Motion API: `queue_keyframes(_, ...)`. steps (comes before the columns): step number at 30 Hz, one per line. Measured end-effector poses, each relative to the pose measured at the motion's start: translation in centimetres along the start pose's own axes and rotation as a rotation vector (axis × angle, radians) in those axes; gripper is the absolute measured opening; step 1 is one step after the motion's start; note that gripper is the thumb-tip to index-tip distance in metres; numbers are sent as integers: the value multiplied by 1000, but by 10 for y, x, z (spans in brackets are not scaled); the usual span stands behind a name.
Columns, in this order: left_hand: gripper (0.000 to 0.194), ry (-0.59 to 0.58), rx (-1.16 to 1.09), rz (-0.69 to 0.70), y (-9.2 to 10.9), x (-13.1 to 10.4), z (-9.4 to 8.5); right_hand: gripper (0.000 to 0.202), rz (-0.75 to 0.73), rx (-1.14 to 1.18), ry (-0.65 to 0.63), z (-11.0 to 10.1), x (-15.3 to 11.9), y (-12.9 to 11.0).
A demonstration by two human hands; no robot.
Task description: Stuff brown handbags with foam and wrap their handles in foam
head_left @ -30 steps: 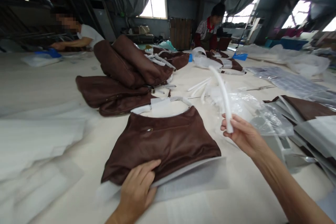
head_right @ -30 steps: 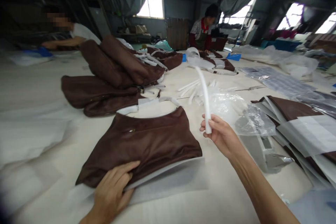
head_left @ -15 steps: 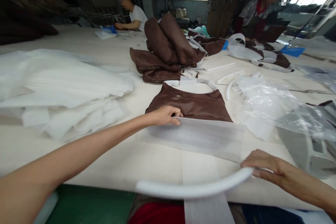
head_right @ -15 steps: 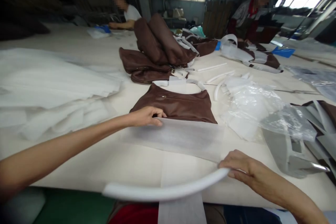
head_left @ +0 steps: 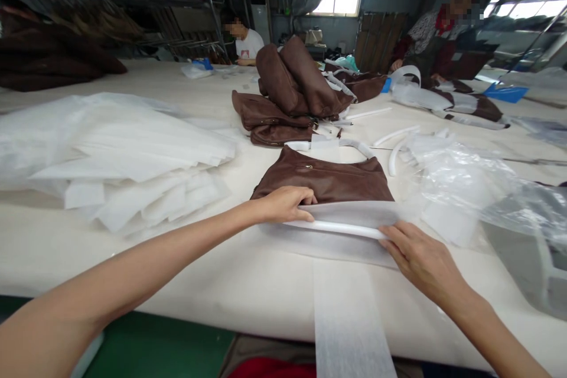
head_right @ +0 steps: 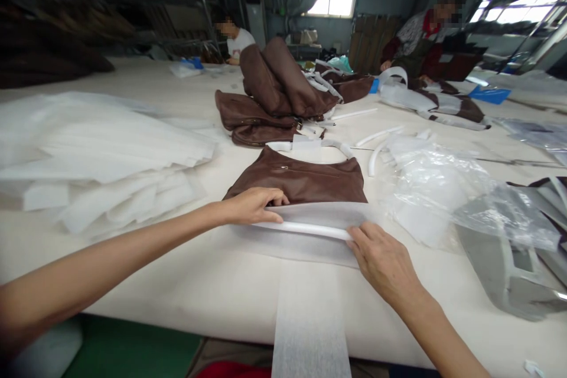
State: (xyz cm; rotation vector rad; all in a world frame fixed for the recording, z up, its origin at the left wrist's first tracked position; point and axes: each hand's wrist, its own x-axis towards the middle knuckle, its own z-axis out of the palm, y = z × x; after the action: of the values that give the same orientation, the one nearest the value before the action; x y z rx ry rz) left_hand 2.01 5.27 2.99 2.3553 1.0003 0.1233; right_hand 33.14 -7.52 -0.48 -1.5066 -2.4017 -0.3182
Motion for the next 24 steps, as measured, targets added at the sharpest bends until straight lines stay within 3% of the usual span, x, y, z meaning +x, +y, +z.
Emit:
queue_keyframes(4,23,110,172,97,-6,-7,21,28,51,-27,58,7,-6,-11)
queue_keyframes(7,20,183,236,164,-13,-10,34,21,34,-54,138,0,-2,-12)
queue_keyframes(10,23,219,302,201,-15,-12,38,48,23,-87,203,-14,16,-4)
queue_keyframes(13,28,223,359,225,-13,-14,37,63,19,-70,42,-19,40,6)
queue_keyframes(16,30,249,415,261,-12,-16,40,34,-52,-15,-119,-8,48,8)
queue_keyframes(18,29,302,460,281,-12,-18,44,25,-134,-19,-59,6,39,5)
queue_keyframes(21,24,387,533,349,-15,-23,47,39,-238,-37,129,27,15,0)
queue_keyframes(24,22,455,609,391,-22,-32,49,54,-264,16,169,41,-3,0)
